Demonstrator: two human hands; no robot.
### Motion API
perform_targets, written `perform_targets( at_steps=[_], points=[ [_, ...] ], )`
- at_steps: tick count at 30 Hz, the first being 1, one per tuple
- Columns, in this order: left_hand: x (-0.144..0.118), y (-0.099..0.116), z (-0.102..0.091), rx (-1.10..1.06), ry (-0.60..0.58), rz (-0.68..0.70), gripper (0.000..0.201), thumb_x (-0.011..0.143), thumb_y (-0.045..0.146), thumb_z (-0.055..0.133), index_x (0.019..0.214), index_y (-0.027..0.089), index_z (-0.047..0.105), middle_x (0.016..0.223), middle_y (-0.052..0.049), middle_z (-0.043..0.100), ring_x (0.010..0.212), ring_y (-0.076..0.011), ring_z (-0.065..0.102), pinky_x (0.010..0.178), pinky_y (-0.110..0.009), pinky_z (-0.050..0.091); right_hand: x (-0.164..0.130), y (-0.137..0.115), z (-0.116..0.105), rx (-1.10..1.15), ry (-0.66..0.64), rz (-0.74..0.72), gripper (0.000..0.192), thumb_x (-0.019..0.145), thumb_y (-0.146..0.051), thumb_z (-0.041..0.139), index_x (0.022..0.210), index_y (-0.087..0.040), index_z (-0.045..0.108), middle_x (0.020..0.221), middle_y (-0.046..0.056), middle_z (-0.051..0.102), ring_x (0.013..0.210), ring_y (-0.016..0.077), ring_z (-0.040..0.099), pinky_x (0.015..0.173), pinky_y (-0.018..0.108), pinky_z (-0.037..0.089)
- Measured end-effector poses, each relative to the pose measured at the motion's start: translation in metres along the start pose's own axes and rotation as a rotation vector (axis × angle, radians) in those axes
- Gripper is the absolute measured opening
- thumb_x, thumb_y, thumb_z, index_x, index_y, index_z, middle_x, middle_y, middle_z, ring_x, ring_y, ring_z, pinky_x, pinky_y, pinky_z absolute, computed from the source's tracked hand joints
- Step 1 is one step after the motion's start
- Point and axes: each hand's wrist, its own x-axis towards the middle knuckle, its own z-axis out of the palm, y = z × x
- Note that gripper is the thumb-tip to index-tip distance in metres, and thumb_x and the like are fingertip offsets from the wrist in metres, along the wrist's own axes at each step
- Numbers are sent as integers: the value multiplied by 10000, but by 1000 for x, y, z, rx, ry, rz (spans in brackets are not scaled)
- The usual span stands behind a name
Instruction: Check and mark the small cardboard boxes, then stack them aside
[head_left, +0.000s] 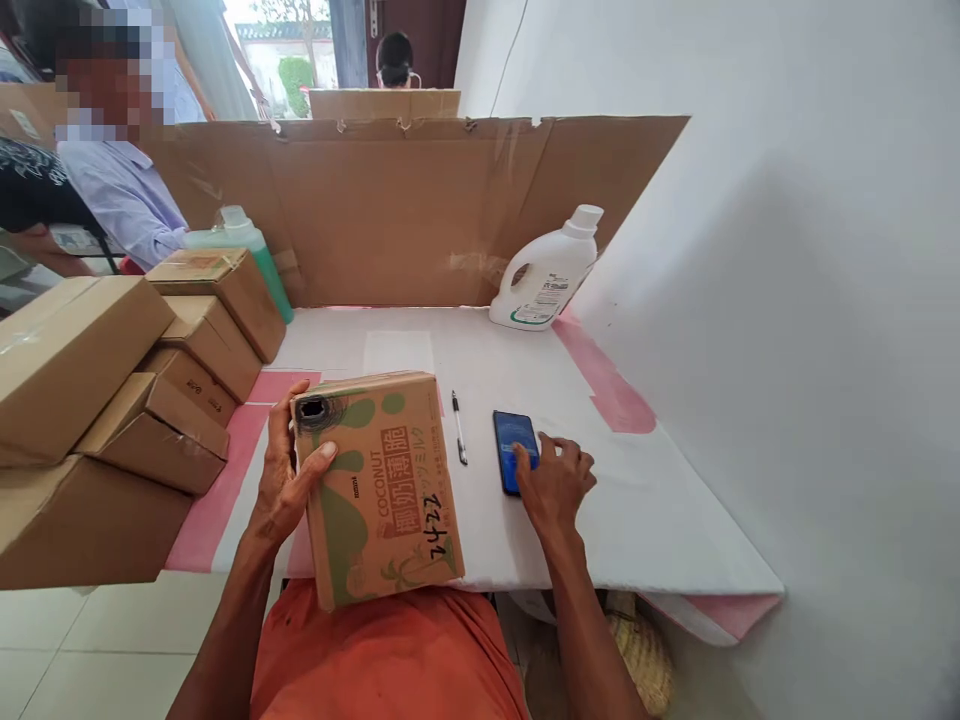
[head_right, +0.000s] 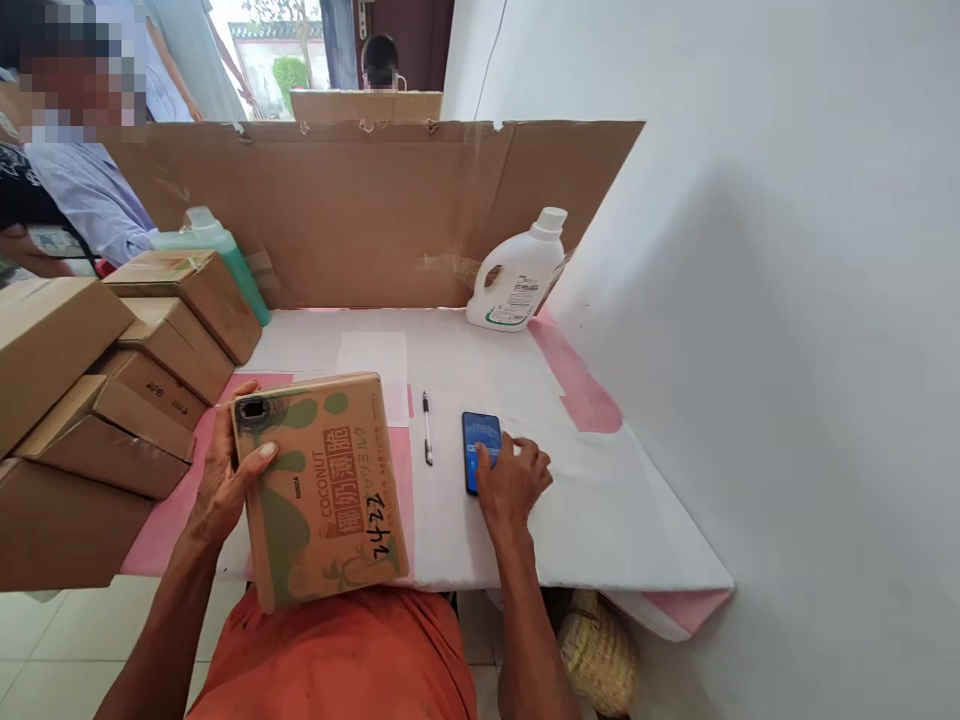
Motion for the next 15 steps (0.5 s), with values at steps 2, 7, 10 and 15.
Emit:
perform_targets(
  at_steps=[2,7,10,15],
  points=[
    [4,-12,1,-66,2,13,771,921,585,680,1595,293,449,1551,-118,545,1454,-355,520,1205,-522,457,-20,-22,11,243,-178,-185,480,969,-542,559,1238,-188,741,1446,197,644,1434,396,491,1212,631,336],
    [13,-57,6,-283,-43,-17,678,1044,632,418,1630,293,433,1703,-81,432,1619,-292,331,1345,-495,248,-68,-61,49,871,-729,-173,646,1060,-705,345,1569,-356,537,1588,36,594,1521,305,487,1259,543,393],
    [6,-80,1,-247,-96,-101,693,1062,667,336,1647,301,406,1733,-68,388,1645,-279,272,1363,-518,177,-72,-54,60,883,-780,-127,705,1023,-764,392,1579,-354,533,1632,23,550,1569,316,427,1301,560,330],
    [-30,-102,-12,26,-144,-168,769,984,743,484,1618,308,460,1710,-86,422,1652,-330,239,1363,-574,139,-83,-27,54,749,-775,-134,711,1013,-753,445,1595,-351,509,1689,39,473,1586,330,394,1323,608,241]
  ],
)
